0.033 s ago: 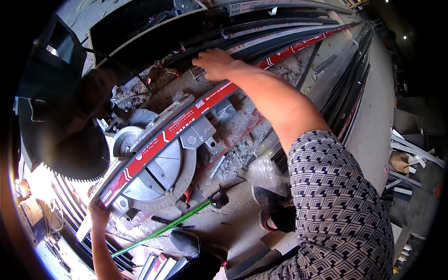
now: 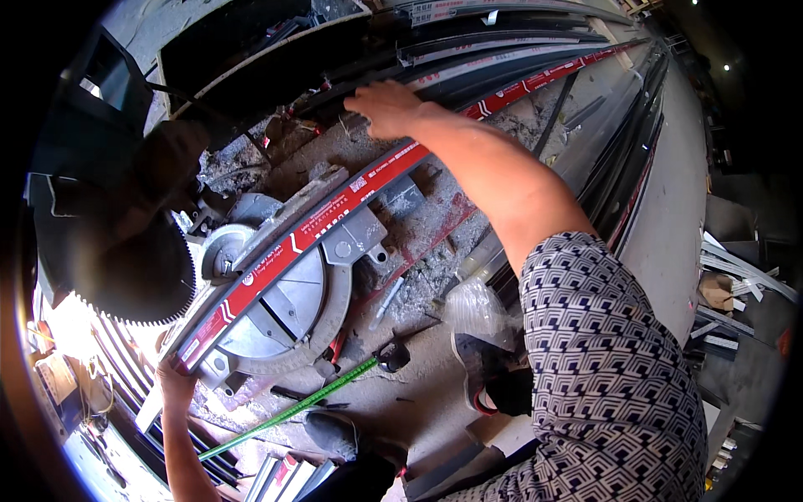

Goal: The person selects a long metal profile from a pile and places it on a miter saw. They measure the profile with a tape measure and mark a cut line with a marker. The person then operates the miter saw to cut the profile and removes the cut piece.

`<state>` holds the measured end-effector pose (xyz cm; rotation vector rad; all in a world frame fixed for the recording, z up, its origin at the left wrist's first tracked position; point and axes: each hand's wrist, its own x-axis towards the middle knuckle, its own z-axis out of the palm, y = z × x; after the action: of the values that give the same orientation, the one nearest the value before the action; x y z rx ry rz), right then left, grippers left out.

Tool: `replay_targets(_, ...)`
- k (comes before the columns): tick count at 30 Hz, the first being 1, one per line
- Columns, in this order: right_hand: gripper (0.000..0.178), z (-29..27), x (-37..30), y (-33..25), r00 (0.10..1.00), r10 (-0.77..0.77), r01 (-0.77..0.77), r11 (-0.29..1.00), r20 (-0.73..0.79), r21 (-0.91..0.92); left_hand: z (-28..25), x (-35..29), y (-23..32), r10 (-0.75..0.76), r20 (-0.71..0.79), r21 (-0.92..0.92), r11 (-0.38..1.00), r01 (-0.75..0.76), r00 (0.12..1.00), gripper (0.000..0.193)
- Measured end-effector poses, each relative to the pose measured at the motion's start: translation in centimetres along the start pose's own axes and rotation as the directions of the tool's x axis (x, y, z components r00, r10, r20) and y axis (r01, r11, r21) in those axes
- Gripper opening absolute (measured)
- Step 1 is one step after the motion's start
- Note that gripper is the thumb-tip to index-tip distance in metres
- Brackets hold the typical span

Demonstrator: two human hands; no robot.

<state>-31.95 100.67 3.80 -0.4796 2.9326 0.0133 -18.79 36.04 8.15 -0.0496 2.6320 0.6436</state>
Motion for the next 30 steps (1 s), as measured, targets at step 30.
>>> replay_targets(30,0.051,-4.2,1.0,1.4,0.988,0.014,-0.004,0.998,-0.151,0.066,-0.2,-0.2,0.7,0.064,0.026,-0.221,0.974,-0.056,0.998,0.056)
